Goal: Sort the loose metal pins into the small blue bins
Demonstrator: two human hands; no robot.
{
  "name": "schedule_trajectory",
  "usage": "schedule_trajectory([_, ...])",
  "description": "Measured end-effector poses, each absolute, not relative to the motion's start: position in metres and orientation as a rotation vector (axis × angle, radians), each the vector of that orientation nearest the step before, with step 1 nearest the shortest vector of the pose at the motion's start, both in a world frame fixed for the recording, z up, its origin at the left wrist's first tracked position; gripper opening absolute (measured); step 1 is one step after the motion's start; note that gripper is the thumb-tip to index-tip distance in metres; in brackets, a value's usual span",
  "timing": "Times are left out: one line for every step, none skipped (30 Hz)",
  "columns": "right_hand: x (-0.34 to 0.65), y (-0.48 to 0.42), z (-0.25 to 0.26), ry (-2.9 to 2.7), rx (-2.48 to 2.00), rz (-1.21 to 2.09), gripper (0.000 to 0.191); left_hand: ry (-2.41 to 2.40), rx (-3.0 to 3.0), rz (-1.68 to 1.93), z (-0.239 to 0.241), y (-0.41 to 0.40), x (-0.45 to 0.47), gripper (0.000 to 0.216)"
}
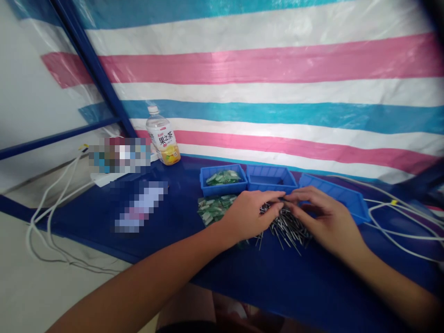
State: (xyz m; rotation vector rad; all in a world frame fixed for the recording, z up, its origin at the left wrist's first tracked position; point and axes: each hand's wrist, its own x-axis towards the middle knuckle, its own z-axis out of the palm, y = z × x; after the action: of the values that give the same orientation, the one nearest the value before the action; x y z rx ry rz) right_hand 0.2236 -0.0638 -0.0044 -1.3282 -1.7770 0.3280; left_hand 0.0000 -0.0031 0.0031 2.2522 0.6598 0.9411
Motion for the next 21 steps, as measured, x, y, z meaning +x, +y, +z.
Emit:
schedule_trajectory([0.2238,-0.0634,-0.0053,-1.787,-1.321,0.313,0.018,0.649,2.227,0.95,0.0033,-0.003,0.0002,0.037])
schedule_trajectory([0.2238,-0.0631,-0.006,-1.796,-1.321,0.306,0.017,0.642,2.201,0.957,0.0035,-0.003,0.0003,0.036])
schedule_trajectory([0.2236,-0.0629,-0.0065,-1.805,-1.323,0.303,0.016,0.642,2.175,0.962,0.0039,-0.0031,0.0005,0.035])
schedule_trajectory([0.2232,-0.0627,-0.0066,-1.816,-1.321,0.306,0.016,0.648,2.15,0.965,0.0042,-0.003,0.0008,0.034])
schedule_trajectory([0.2225,-0.0627,-0.0063,-1.831,-1.319,0.314,0.016,0.658,2.125,0.97,0.0045,-0.0029,0.001,0.033])
schedule_trajectory([0.2215,-0.0629,-0.0059,-1.843,-1.313,0.326,0.016,0.671,2.101,0.975,0.0047,-0.0027,0.0012,0.031])
schedule_trajectory([0.2204,-0.0631,-0.0054,-1.853,-1.308,0.347,0.016,0.681,2.078,0.979,0.0046,-0.0024,0.0014,0.029])
schedule_trajectory([0.2192,-0.0635,-0.0049,-1.852,-1.305,0.371,0.016,0.69,2.053,0.987,0.0042,-0.0018,0.0016,0.027])
schedule_trajectory([0.218,-0.064,-0.0046,-1.838,-1.307,0.401,0.017,0.698,2.026,0.995,0.0036,-0.0012,0.0018,0.024])
schedule_trajectory([0.2169,-0.0646,-0.0045,-1.814,-1.316,0.433,0.018,0.704,1.996,1.003,0.0028,-0.0006,0.0018,0.02])
schedule_trajectory([0.2159,-0.0652,-0.0045,-1.783,-1.326,0.46,0.018,0.706,1.965,1.012,0.0019,0.0,0.0018,0.017])
schedule_trajectory([0.2152,-0.0658,-0.0047,-1.75,-1.332,0.48,0.019,0.703,1.936,1.02,0.001,0.0005,0.0016,0.013])
schedule_trajectory([0.2147,-0.0663,-0.0047,-1.727,-1.332,0.495,0.022,0.698,1.912,1.027,0.0003,0.0008,0.0013,0.011])
schedule_trajectory([0.2145,-0.0667,-0.0046,-1.717,-1.325,0.501,0.024,0.692,1.899,1.026,-0.0003,0.0009,0.001,0.009])
schedule_trajectory([0.2144,-0.067,-0.0043,-1.727,-1.313,0.499,0.027,0.685,1.896,1.02,-0.0007,0.0008,0.0007,0.01])
schedule_trajectory([0.2145,-0.0671,-0.0038,-1.753,-1.296,0.488,0.028,0.681,1.902,1.013,-0.0008,0.0007,0.0005,0.011])
schedule_trajectory([0.2147,-0.067,-0.003,-1.79,-1.279,0.469,0.028,0.68,1.914,1.009,-0.0007,0.0004,0.0004,0.012])
schedule_trajectory([0.215,-0.0668,-0.0023,-1.831,-1.268,0.444,0.025,0.68,1.929,1.009,-0.0004,0.0003,0.0004,0.014])
schedule_trajectory([0.2155,-0.0665,-0.0016,-1.866,-1.261,0.415,0.02,0.681,1.947,1.014,0.0001,0.0002,0.0005,0.015])
schedule_trajectory([0.2159,-0.066,-0.0012,-1.888,-1.26,0.389,0.017,0.68,1.962,1.023,0.0008,0.0003,0.0007,0.016])
schedule_trajectory([0.2165,-0.0656,-0.001,-1.896,-1.268,0.37,0.015,0.677,1.976,1.032,0.0015,0.0004,0.0008,0.016])
